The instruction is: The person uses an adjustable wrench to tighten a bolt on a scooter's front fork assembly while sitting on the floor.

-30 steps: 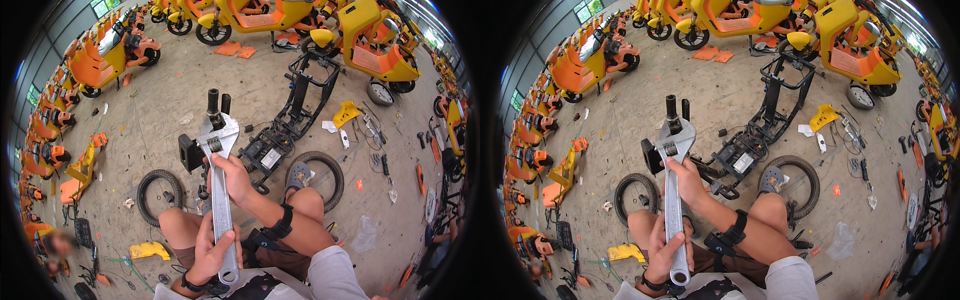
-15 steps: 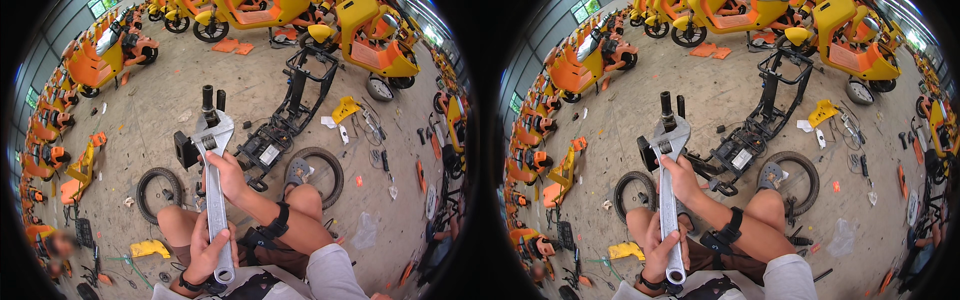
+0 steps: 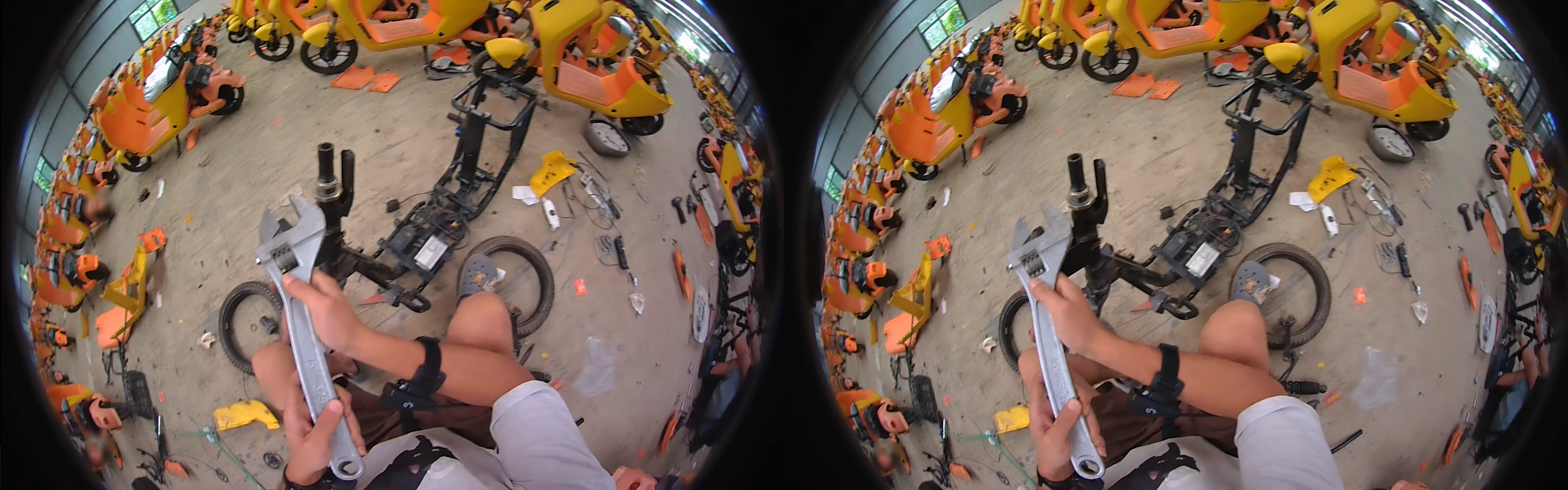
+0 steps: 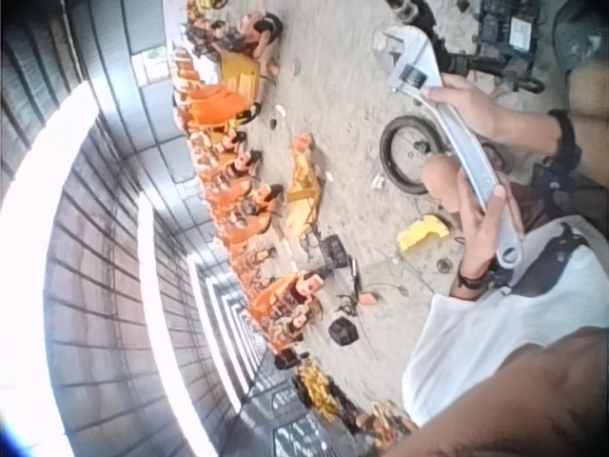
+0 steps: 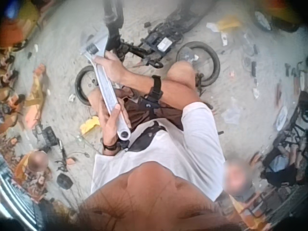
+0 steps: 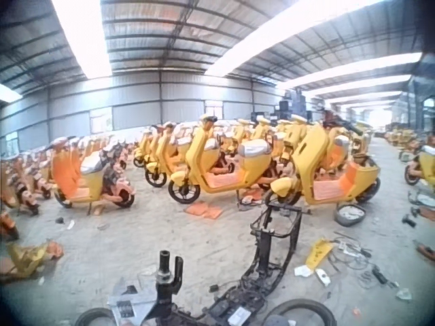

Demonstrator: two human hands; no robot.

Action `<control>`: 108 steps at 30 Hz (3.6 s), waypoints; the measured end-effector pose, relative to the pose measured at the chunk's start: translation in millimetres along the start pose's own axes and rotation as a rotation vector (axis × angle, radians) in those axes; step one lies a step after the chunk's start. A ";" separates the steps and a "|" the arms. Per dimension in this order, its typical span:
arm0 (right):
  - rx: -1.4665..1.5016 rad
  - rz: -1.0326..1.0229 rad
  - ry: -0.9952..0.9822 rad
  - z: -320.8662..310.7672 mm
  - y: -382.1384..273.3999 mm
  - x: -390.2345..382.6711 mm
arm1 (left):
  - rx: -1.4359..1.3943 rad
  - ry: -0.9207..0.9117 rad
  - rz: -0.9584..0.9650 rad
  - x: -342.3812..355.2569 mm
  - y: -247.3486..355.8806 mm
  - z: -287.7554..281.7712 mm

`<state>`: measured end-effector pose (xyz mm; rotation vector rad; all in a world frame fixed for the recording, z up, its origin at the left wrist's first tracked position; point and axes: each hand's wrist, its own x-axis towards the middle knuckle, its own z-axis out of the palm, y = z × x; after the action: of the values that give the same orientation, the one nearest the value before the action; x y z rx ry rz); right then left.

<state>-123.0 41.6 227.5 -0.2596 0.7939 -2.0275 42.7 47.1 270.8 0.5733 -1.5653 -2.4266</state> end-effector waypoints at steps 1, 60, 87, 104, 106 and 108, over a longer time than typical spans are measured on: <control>0.037 -0.029 0.015 -5.9 1.4 0.2 | 0.019 -0.034 -0.023 1.0 0.0 -2.8; -0.215 -0.413 0.272 -58.4 -50.7 -28.8 | 0.619 0.041 0.042 62.7 -78.8 10.4; -1.040 -0.017 0.394 -58.9 -67.9 -11.6 | 0.615 0.303 0.677 209.4 -29.2 -90.3; -1.425 0.178 0.321 -16.2 -126.4 -8.4 | 0.655 0.331 0.794 199.5 -16.4 -97.4; -1.323 0.169 0.341 -19.4 -121.8 -8.8 | 0.644 0.327 0.789 200.5 -17.9 -98.0; -1.231 0.155 0.333 -21.8 -119.3 -9.0 | 0.648 0.333 0.788 200.5 -17.9 -98.5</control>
<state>-209.7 103.2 286.5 -0.5156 2.1309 -1.2038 -96.5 -100.6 175.8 0.3223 -1.9204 -1.1899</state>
